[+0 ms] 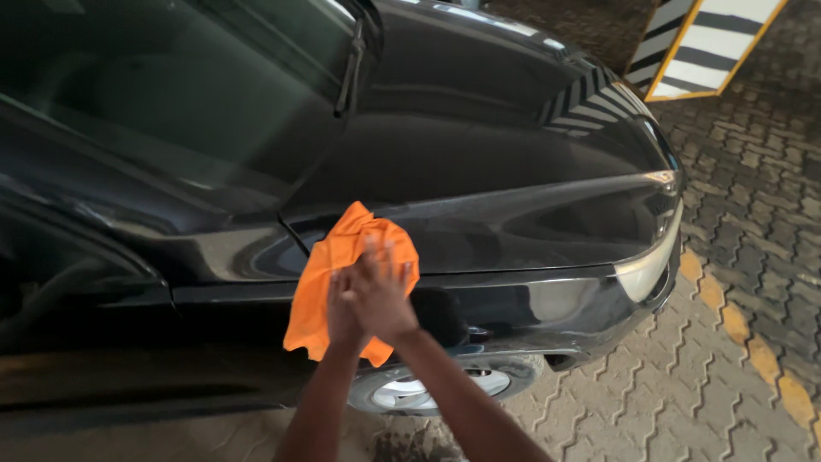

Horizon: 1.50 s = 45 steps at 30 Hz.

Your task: The person cleans the exterior of a car by hand, using an orange cloth and a bucket of water to wipe down the hood, front fenders, and windshield.

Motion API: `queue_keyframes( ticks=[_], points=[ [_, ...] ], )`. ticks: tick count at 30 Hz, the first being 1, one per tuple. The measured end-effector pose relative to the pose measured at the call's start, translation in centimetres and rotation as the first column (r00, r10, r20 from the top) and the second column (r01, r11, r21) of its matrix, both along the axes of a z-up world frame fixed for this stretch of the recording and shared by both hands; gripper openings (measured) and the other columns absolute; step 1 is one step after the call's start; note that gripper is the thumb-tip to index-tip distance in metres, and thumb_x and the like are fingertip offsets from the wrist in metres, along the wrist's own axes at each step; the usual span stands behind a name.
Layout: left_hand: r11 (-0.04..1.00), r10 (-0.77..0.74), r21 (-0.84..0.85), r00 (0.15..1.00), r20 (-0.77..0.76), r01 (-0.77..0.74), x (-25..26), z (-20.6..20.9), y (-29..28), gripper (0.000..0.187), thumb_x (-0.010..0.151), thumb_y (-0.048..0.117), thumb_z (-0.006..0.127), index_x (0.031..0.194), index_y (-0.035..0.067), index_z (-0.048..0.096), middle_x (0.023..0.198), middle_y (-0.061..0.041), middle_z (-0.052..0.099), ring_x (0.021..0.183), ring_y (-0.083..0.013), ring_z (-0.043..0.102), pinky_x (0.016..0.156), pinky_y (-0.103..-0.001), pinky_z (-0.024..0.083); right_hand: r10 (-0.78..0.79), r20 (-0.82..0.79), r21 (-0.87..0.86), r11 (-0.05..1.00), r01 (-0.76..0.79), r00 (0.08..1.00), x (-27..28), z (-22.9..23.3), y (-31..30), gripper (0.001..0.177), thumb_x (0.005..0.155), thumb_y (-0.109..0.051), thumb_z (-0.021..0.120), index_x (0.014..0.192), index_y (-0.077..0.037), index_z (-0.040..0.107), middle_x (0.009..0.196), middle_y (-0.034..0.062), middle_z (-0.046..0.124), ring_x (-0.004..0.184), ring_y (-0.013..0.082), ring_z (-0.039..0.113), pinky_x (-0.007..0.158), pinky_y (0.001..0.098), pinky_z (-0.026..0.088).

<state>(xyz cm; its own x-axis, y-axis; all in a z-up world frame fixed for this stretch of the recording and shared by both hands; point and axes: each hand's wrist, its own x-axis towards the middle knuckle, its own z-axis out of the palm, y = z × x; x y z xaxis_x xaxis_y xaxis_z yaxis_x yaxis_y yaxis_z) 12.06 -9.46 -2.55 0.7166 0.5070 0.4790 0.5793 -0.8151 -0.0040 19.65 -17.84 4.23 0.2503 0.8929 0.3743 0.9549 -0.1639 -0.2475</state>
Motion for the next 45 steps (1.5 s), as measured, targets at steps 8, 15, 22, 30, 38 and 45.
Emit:
queue_keyframes(
  ticks=[8, 15, 22, 30, 38, 45],
  points=[
    [0.919, 0.258, 0.350, 0.947, -0.191, -0.180, -6.5, 0.1, 3.5, 0.076, 0.097, 0.061, 0.043, 0.163, 0.032, 0.019, 0.171, -0.008, 0.019, 0.153, -0.0291, 0.027, 0.117, -0.068, 0.012, 0.145, -0.163, 0.113, 0.985, -0.127, 0.976, -7.0, -0.9, 4.6, 0.068, 0.099, -0.055, 0.049, 0.151, -0.011, 0.045, 0.173, 0.0108, 0.006, 0.158, 0.0421, -0.005, 0.111, 0.0801, -0.002],
    [0.958, 0.237, 0.172, 0.971, -0.029, -0.228, -3.8, -3.5, 2.4, 0.076, 0.104, 0.051, 0.050, 0.166, 0.014, 0.027, 0.168, -0.011, 0.034, 0.156, -0.0308, 0.032, 0.120, -0.076, 0.003, 0.168, -0.225, 0.179, 0.975, -0.129, 0.960, -4.0, -2.3, 1.8, 0.057, 0.105, -0.049, 0.044, 0.148, -0.013, 0.053, 0.177, 0.0063, 0.018, 0.165, 0.0355, 0.005, 0.125, 0.0705, 0.001],
    [0.999, -0.042, 0.009, 0.994, 0.097, 0.042, -0.2, -3.0, -2.8, 0.077, 0.101, 0.045, 0.055, 0.163, 0.008, 0.031, 0.163, -0.015, 0.038, 0.150, -0.0359, 0.034, 0.118, -0.078, 0.001, 0.153, -0.295, 0.310, 0.949, -0.057, 0.943, 0.1, -2.6, -3.4, 0.061, 0.104, -0.052, 0.047, 0.149, -0.011, 0.055, 0.175, 0.0106, 0.029, 0.165, 0.0384, 0.015, 0.127, 0.0663, 0.006],
    [0.922, -0.361, -0.057, 0.906, 0.222, 0.382, 5.5, 3.8, -4.8, 0.058, 0.090, 0.032, 0.065, 0.143, 0.011, 0.058, 0.147, -0.011, 0.056, 0.146, -0.0302, 0.041, 0.120, -0.056, 0.017, 0.094, -0.486, 0.445, 0.882, 0.153, 0.869, 5.5, -3.8, -5.9, 0.074, 0.103, -0.057, 0.047, 0.153, -0.003, 0.043, 0.175, 0.0155, 0.027, 0.167, 0.0368, 0.014, 0.131, 0.0588, -0.002],
    [0.893, -0.422, -0.133, 0.903, 0.087, 0.430, 10.6, 3.8, -6.2, 0.047, 0.090, 0.019, 0.061, 0.136, 0.009, 0.060, 0.147, -0.007, 0.057, 0.145, -0.0202, 0.045, 0.120, -0.049, 0.025, -0.146, -0.351, 0.329, 0.906, 0.267, 0.925, 11.5, -4.7, -9.2, 0.072, 0.104, -0.056, 0.040, 0.157, -0.007, 0.043, 0.173, 0.0085, 0.031, 0.164, 0.0291, 0.016, 0.130, 0.0541, 0.002],
    [0.936, -0.352, -0.037, 0.926, -0.134, 0.350, 18.9, 1.2, -11.0, 0.060, 0.095, 0.034, 0.046, 0.149, 0.008, 0.045, 0.156, -0.010, 0.045, 0.149, -0.0234, 0.032, 0.124, -0.051, 0.011, -0.245, -0.315, 0.301, 0.890, 0.341, 0.917, 18.9, -6.2, -13.4, 0.063, 0.108, -0.047, 0.035, 0.156, -0.007, 0.043, 0.170, 0.0087, 0.033, 0.162, 0.0291, 0.019, 0.128, 0.0532, 0.005]
  ],
)
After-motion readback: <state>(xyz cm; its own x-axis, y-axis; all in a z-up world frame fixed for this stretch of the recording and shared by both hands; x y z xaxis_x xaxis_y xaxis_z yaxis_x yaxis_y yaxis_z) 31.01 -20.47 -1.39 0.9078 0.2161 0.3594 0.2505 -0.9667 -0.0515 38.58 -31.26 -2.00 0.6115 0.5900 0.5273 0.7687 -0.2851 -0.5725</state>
